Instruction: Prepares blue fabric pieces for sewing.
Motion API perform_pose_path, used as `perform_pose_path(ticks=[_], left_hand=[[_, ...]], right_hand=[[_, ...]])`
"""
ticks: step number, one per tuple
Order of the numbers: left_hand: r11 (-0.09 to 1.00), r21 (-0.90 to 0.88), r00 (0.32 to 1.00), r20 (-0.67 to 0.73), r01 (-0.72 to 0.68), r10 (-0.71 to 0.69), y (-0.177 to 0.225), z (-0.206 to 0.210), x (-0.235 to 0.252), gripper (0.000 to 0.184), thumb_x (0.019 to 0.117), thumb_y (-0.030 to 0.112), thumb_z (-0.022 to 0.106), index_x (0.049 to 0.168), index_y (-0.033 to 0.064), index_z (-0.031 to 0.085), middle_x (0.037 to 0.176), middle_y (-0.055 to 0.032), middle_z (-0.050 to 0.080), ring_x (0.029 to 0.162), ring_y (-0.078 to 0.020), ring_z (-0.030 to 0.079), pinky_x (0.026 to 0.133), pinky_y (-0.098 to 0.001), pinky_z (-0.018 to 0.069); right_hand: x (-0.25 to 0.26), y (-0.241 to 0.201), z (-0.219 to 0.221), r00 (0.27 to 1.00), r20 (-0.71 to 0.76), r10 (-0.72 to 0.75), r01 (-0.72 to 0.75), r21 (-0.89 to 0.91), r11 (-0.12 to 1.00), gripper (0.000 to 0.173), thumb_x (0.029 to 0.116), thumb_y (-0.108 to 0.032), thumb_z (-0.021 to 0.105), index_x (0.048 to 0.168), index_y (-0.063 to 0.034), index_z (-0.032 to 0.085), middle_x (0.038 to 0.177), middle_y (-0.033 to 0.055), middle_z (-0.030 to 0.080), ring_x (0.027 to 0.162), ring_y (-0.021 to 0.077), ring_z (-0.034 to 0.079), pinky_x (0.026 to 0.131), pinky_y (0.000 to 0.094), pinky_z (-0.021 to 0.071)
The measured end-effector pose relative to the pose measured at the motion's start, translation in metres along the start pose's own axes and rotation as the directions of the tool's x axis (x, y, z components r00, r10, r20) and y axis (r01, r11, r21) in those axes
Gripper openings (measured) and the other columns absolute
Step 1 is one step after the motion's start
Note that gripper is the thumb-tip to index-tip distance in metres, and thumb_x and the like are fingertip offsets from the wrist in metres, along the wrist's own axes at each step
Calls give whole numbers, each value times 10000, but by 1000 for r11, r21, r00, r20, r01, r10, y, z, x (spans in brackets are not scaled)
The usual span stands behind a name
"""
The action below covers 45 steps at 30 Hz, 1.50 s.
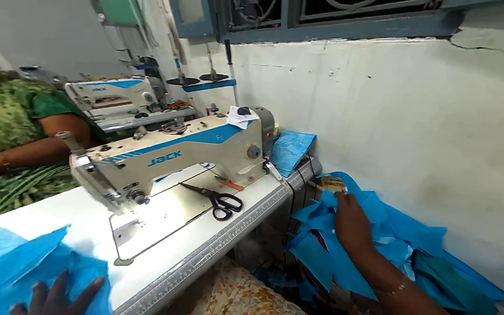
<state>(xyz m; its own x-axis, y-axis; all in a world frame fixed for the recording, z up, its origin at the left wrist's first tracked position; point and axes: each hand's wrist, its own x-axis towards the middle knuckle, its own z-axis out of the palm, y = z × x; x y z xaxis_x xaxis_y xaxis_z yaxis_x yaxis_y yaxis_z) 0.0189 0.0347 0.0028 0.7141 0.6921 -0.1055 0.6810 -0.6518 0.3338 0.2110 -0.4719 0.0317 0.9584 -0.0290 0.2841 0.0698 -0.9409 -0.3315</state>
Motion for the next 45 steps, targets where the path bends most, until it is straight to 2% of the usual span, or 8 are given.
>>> perform_pose_path(ticks=[6, 9, 14, 27, 32, 36, 41, 45], left_hand=[[902, -31, 834, -395, -431, 385, 41, -18, -35, 579, 947, 237, 736, 1393, -87, 561, 1475, -409, 431, 1364, -633, 401, 1042, -848, 260], [729, -193, 738, -365, -657, 568, 89, -22, -70, 535, 899, 253, 789, 1328, -24, 629, 1381, -241, 605, 1234, -414, 612, 1018, -617, 492], [371, -595, 615, -277, -713, 738, 142, -22, -120, 673, 810, 363, 855, 1356, 61, 603, 1340, -68, 635, 1264, -135, 586, 1089, -382, 487], [388, -789, 791, -191, -476, 582, 138, -19, -131, 195, 1037, 143, 596, 1111, -8, 695, 945, -42, 705, 867, -41, 662, 833, -254, 564], [384, -755, 783, -266, -532, 562, 134, -24, -131, 386, 1040, 111, 590, 1416, 27, 567, 1132, -85, 713, 932, -66, 688, 874, -262, 575], [433, -651, 730, -287, -624, 620, 136, -25, -137, 416, 1047, 104, 569, 1453, 14, 540, 1140, -134, 723, 986, -105, 702, 930, -295, 566], [450, -452, 638, -568, -770, 520, 140, -11, -142, 284, 938, 214, 745, 1197, 100, 720, 1045, -53, 669, 951, -115, 648, 827, -291, 564], [478, -481, 678, -541, -735, 499, 130, -11, -136, 248, 839, 347, 833, 987, 159, 769, 1484, -107, 475, 1372, -259, 437, 1061, -509, 419]], right_hand=[[-24, -79, -78, 887, -423, -184, 361, 389, 848, 454, 953, -61, 682, 1376, -10, 527, 1111, 216, 671, 916, 345, 683, 766, 526, 558], [-34, -109, -86, 852, -372, -368, 516, 718, 467, 536, 916, -135, 695, 1391, -166, 448, 1114, -69, 677, 909, -6, 680, 768, 173, 585], [-47, -162, -86, 783, -356, -510, 396, 918, -33, 545, 898, -51, 717, 1346, -246, 477, 1140, -134, 679, 953, -6, 693, 793, 167, 605], [-17, -208, -29, 950, 11, -312, 46, 983, 175, 531, 1065, -298, 544, 1464, -186, 212, 1004, -56, 604, 765, 19, 667, 698, 253, 591], [-32, -196, -25, 809, -55, -585, 383, 804, 455, 695, 1003, -585, 485, 1453, -56, 483, 1472, 212, 437, 1272, 359, 534, 950, 606, 484], [-37, -196, -24, 578, -74, -813, 495, 824, 277, 741, 826, -625, 716, 1410, -191, 577, 1406, -22, 588, 1230, 96, 590, 962, 352, 550], [-48, -196, -16, 611, -173, -773, 517, 826, 224, 164, 876, -204, 697, 1030, -170, 744, 893, -107, 723, 749, -34, 664, 653, 160, 568], [-50, -194, -25, 654, -254, -713, 516, 839, 174, 211, 898, -260, 705, 1072, -144, 729, 912, -114, 719, 764, -53, 662, 668, 139, 568]])
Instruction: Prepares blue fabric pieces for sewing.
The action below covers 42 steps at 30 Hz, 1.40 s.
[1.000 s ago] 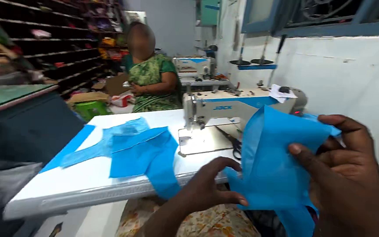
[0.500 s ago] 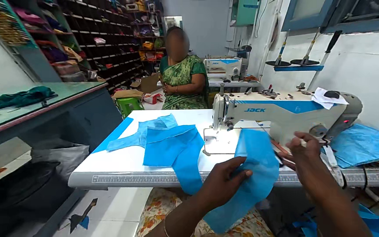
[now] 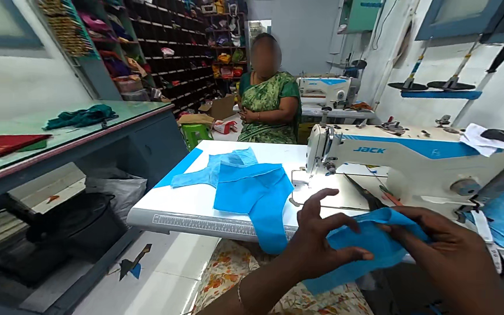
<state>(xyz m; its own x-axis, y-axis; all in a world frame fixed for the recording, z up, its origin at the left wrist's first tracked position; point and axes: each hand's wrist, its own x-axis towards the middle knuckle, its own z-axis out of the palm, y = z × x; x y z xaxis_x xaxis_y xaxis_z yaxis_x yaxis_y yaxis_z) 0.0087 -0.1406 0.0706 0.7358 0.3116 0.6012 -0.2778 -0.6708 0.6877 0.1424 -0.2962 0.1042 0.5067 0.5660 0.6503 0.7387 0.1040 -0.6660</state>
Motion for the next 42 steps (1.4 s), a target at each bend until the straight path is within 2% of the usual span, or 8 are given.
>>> perform_pose_path(ticks=[5, 12, 16, 19, 24, 28, 35, 42], left_hand=[[949, -245, 952, 277, 198, -127, -13, 1, 2, 423, 857, 218, 832, 1158, 0, 629, 1249, -134, 613, 1120, -141, 614, 964, -330, 528], [900, -208, 850, 461, 383, -256, -27, -8, 7, 652, 824, 116, 858, 1392, 64, 540, 1185, -126, 671, 1033, -133, 664, 917, -329, 559], [901, -108, 804, 505, 420, -314, -37, -11, 8, 387, 869, 58, 807, 1219, -13, 658, 1033, -127, 705, 902, -121, 666, 839, -304, 562], [915, -111, 835, 463, 388, -298, -48, -18, 6, 149, 925, 73, 749, 1019, -38, 719, 891, -75, 707, 793, -63, 636, 759, -250, 542], [939, -30, 846, 444, 344, -296, -49, -39, 10, 130, 948, 79, 724, 1004, -37, 726, 873, -85, 709, 779, -90, 641, 742, -277, 538], [946, 49, 817, 492, 320, -301, -44, -51, 13, 126, 959, 80, 707, 973, -45, 714, 907, -101, 689, 801, -114, 625, 748, -283, 523], [910, 44, 841, 367, 411, -398, -36, -72, 9, 135, 964, 69, 693, 903, -49, 714, 963, -90, 685, 810, -98, 614, 733, -256, 512], [915, -68, 853, 394, 397, -341, -69, -75, 9, 182, 1014, 54, 589, 940, -48, 719, 1032, -66, 661, 909, -47, 587, 830, -229, 491]], right_hand=[[11, -11, -1, 990, -109, 85, -75, 98, 992, 364, 893, -191, 728, 1226, -164, 582, 918, -150, 711, 754, -77, 667, 641, 108, 560], [19, 4, -9, 974, -172, 148, -135, 88, 987, 461, 936, -107, 698, 1360, -125, 517, 1021, -79, 681, 794, -69, 656, 693, 121, 558], [26, 26, -24, 978, -189, 86, -100, -63, 993, 449, 964, -171, 669, 1391, -101, 547, 1101, -3, 651, 868, -45, 620, 758, 156, 534], [25, 44, -44, 996, -20, 83, -85, -147, 985, 356, 972, -157, 657, 1316, -73, 625, 1152, 78, 677, 916, 97, 655, 822, 332, 553], [18, 67, -67, 905, 324, 275, -240, -144, 960, 316, 767, 123, 781, 987, -52, 636, 913, 69, 701, 647, 173, 672, 591, 358, 592], [15, 87, -75, 822, 508, 257, -177, -200, 964, 274, 674, 29, 840, 898, -99, 750, 814, -23, 720, 617, 60, 617, 556, 243, 516], [15, 102, -61, 838, 394, 377, -367, -103, 924, 50, 898, 0, 670, 884, -37, 700, 736, 18, 698, 627, 79, 661, 594, 242, 559], [11, 108, -36, 865, 245, 439, -489, 210, 847, 206, 880, 80, 627, 1015, -71, 592, 776, 12, 698, 622, 72, 679, 545, 226, 577]])
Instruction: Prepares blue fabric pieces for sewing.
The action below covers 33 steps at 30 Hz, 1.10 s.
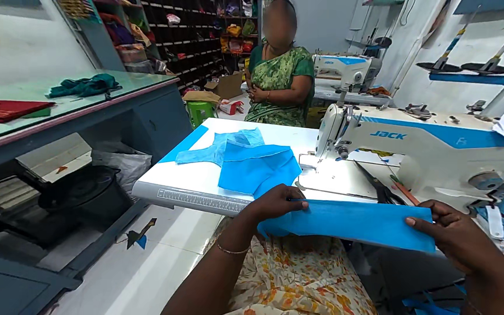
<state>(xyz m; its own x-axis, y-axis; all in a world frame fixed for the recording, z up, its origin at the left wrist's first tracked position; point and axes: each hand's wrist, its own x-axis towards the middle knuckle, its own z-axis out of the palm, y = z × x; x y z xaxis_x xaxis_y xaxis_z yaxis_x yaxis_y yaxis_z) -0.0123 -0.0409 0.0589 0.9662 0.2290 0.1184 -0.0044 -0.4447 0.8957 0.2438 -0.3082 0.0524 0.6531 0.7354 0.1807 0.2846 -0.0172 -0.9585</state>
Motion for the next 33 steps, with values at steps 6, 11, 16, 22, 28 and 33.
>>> perform_pose_path(ticks=[6, 11, 16, 22, 28, 33], left_hand=[[991, -24, 986, -108, 128, -130, 23, 6, -15, 155, 983, 19, 642, 858, -38, 714, 1002, -53, 671, 835, -53, 585, 736, -213, 487], [994, 51, 988, -129, 98, -90, 12, 3, -15, 143, 976, 37, 662, 871, -38, 724, 1034, -66, 681, 832, -70, 587, 721, -231, 485], [989, 141, 993, -119, 44, -27, 7, -4, -18, 114, 963, 41, 672, 898, -30, 731, 1054, -67, 679, 850, -75, 598, 740, -242, 500], [995, 93, 993, -117, 42, -31, 6, -8, -21, 84, 944, 14, 679, 898, -25, 737, 995, -41, 688, 794, -38, 587, 682, -201, 478], [999, 40, 998, -69, 1, 2, -2, -4, -18, 142, 949, 15, 677, 817, -5, 728, 953, -16, 670, 804, -19, 585, 690, -175, 481], [998, 59, 996, -84, -13, 18, -6, -6, -18, 159, 947, 28, 686, 794, 2, 723, 933, -15, 662, 781, -20, 577, 669, -171, 473]], right_hand=[[2, 1, 11, 997, -72, 32, -27, 76, 997, 415, 959, 71, 560, 1316, -130, 495, 864, -17, 720, 680, 46, 702, 605, 216, 594], [4, 11, 9, 1000, -10, -24, 23, -84, 996, 393, 945, 26, 607, 1322, -77, 567, 1002, 48, 698, 766, 96, 687, 662, 271, 589], [-5, 4, 5, 980, 198, 28, 7, -174, 985, 184, 848, 54, 686, 1005, -40, 668, 876, 53, 722, 697, 131, 702, 640, 287, 607], [-5, 12, 0, 984, 179, -7, 24, -91, 996, 60, 815, -138, 700, 773, -140, 656, 652, -36, 656, 563, 37, 619, 529, 193, 523], [-5, 15, 9, 995, 88, -55, 50, 58, 997, 155, 860, -146, 652, 713, -172, 610, 603, -40, 615, 506, 29, 582, 478, 185, 502], [-4, 9, 18, 999, -10, -53, 54, 79, 995, 238, 847, 44, 648, 1002, -119, 570, 709, -30, 699, 596, 51, 679, 549, 210, 576]])
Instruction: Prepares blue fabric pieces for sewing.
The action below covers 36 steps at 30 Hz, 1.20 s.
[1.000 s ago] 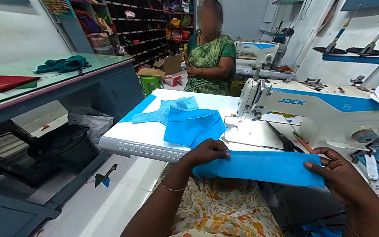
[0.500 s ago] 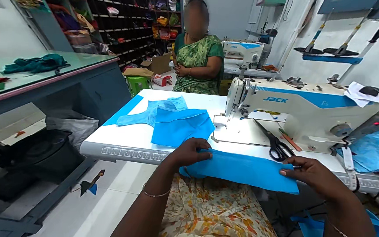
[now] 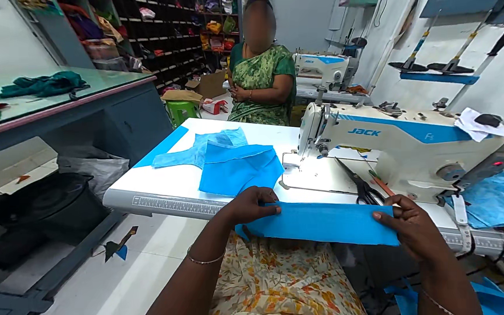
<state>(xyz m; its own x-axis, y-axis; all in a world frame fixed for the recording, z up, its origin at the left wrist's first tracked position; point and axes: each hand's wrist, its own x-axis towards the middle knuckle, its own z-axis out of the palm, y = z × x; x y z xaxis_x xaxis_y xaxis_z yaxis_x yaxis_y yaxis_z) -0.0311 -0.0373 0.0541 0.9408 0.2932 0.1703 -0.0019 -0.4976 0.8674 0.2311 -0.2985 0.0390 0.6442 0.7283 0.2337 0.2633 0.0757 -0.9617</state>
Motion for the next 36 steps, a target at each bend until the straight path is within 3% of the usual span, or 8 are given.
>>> perform_pose_path(ticks=[3, 6, 9, 15, 25, 29, 32, 36], left_hand=[[1000, 26, 1000, -7, 8, -8, -3, 0, 1, 149, 950, 49, 694, 814, 1, 731, 962, -20, 669, 807, -24, 580, 704, -188, 479], [997, 68, 1000, -12, 19, -18, -6, -1, 1, 148, 955, 86, 700, 834, 12, 743, 990, -16, 666, 841, -31, 576, 740, -210, 481], [994, 101, 999, -25, 48, -45, -9, -2, 2, 143, 964, 110, 695, 887, 5, 754, 1054, -46, 683, 907, -73, 605, 804, -265, 509], [996, 67, 997, -52, 59, -56, -11, -4, -1, 164, 972, 131, 688, 894, 2, 751, 1044, -40, 679, 875, -37, 609, 779, -215, 516], [1000, 5, 980, -199, 0, 1, -4, -13, -12, 200, 875, 46, 784, 721, 32, 656, 864, -11, 679, 749, -31, 590, 660, -196, 484], [996, -78, 966, -259, -31, 10, 5, -10, -12, 214, 850, -37, 786, 854, 19, 579, 825, -28, 643, 705, -57, 578, 638, -204, 483], [993, -103, 968, -249, -63, 35, 10, -13, -14, 281, 868, -56, 757, 1019, 31, 537, 817, -26, 620, 704, -68, 599, 662, -213, 522], [998, 56, 996, -92, -3, 8, 11, -19, -19, 324, 885, 11, 762, 1186, 9, 642, 741, -27, 637, 662, -73, 586, 662, -247, 514]], right_hand=[[1, -2, 6, 996, -90, 21, -20, 10, 1000, 450, 892, 120, 615, 1251, -120, 487, 807, -16, 729, 646, 64, 702, 589, 219, 589], [3, -2, 12, 982, -190, -7, 8, 6, 1000, 360, 908, 127, 629, 1098, -124, 455, 808, -41, 700, 663, 42, 689, 620, 219, 588], [6, 7, 11, 964, -227, -141, 122, -93, 988, 176, 879, 81, 670, 942, -75, 617, 810, -44, 666, 693, 24, 643, 656, 211, 573], [5, -3, 19, 961, -255, -109, 79, -125, 989, 206, 943, 25, 638, 1127, -17, 720, 995, 35, 738, 707, 53, 666, 661, 214, 575], [6, -8, 28, 939, -213, -269, 225, -210, 951, 238, 942, -21, 598, 1160, -14, 694, 1172, 20, 712, 781, -16, 652, 713, 169, 557], [13, -15, 28, 923, -231, -307, 241, -273, 931, 225, 962, -11, 606, 1169, 42, 677, 1206, 85, 680, 822, -25, 634, 734, 154, 538], [19, -23, 28, 895, -201, -397, 321, -327, 889, 238, 961, -24, 610, 1180, 55, 660, 1092, 65, 687, 808, -43, 619, 745, 144, 531], [25, -35, 28, 793, -130, -595, 516, -376, 770, 232, 959, -67, 595, 1096, 97, 683, 1087, 97, 685, 920, -24, 631, 835, 151, 534]])
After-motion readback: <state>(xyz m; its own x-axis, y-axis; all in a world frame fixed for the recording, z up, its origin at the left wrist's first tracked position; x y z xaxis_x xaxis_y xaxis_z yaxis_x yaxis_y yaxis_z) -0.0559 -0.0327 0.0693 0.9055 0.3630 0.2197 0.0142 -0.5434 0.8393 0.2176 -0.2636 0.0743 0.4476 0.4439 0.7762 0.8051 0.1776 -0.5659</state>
